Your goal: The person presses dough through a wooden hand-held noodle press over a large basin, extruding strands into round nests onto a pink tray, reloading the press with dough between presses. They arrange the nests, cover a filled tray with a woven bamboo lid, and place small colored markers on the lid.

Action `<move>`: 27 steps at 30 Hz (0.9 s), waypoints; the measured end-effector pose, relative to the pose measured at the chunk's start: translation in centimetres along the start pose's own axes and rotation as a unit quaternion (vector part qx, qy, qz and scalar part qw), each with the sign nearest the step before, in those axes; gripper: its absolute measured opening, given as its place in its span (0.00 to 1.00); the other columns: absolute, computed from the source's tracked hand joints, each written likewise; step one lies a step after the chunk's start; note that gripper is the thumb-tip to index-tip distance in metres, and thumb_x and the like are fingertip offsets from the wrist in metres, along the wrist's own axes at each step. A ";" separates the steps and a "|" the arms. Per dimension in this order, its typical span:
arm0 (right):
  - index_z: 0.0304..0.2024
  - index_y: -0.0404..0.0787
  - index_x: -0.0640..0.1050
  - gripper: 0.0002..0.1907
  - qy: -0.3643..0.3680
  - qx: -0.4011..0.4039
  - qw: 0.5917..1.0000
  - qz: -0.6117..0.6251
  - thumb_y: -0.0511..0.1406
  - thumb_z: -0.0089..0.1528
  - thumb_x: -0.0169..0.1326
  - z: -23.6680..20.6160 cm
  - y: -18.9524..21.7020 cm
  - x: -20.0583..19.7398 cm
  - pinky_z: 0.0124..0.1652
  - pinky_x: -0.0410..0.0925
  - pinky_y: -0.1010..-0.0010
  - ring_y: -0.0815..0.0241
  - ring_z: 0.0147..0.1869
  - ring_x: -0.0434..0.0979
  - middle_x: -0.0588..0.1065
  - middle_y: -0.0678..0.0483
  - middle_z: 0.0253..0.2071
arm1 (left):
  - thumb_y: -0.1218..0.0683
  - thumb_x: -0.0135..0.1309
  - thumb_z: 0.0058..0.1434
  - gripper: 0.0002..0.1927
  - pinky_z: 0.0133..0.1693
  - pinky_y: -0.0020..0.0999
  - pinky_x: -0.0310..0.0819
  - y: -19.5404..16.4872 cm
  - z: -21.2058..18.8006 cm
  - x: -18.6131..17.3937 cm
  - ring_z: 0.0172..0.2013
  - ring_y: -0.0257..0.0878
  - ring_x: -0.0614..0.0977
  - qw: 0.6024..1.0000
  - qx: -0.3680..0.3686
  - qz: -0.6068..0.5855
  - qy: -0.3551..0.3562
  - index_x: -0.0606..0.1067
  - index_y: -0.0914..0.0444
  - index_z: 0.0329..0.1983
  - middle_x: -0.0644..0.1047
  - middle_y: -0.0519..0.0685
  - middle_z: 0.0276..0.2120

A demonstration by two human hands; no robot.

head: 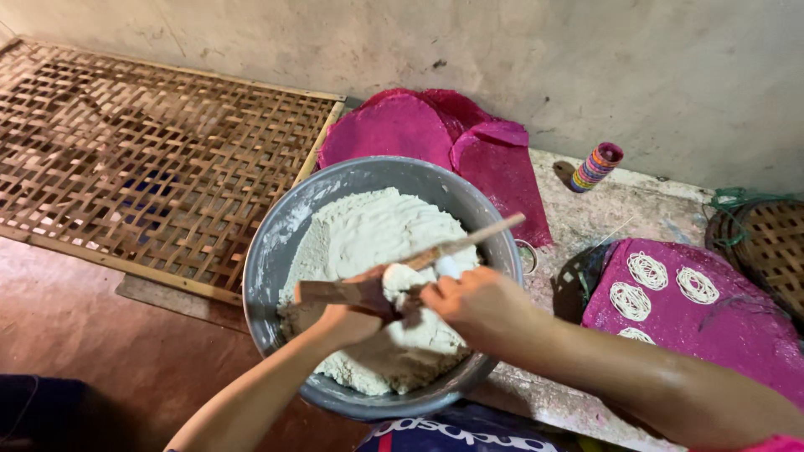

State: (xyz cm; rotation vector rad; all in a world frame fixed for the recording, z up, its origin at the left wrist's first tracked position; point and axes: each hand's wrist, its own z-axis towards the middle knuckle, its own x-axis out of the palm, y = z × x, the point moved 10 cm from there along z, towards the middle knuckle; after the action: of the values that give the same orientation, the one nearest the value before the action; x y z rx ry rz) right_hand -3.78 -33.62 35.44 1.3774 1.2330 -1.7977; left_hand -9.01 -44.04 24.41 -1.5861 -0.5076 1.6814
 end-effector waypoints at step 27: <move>0.39 0.45 0.77 0.08 -0.013 -0.037 0.999 -0.022 0.35 0.56 0.55 2.7 -0.4 1.6 0.27 0.71 0.66 0.57 0.28 0.80 0.75 0.54 0.28 | 0.41 0.59 0.59 0.25 0.47 0.40 0.78 0.7 0.3 -1.4 0.48 0.46 0.83 0.996 0.032 0.060 -0.061 0.76 0.54 0.57 0.81 0.49 0.49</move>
State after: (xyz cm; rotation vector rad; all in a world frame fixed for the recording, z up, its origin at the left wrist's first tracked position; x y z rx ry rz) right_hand -5.82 -35.70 34.20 1.2920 1.3111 -1.7754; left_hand -9.57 -45.45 24.84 -1.5005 -0.4221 1.8743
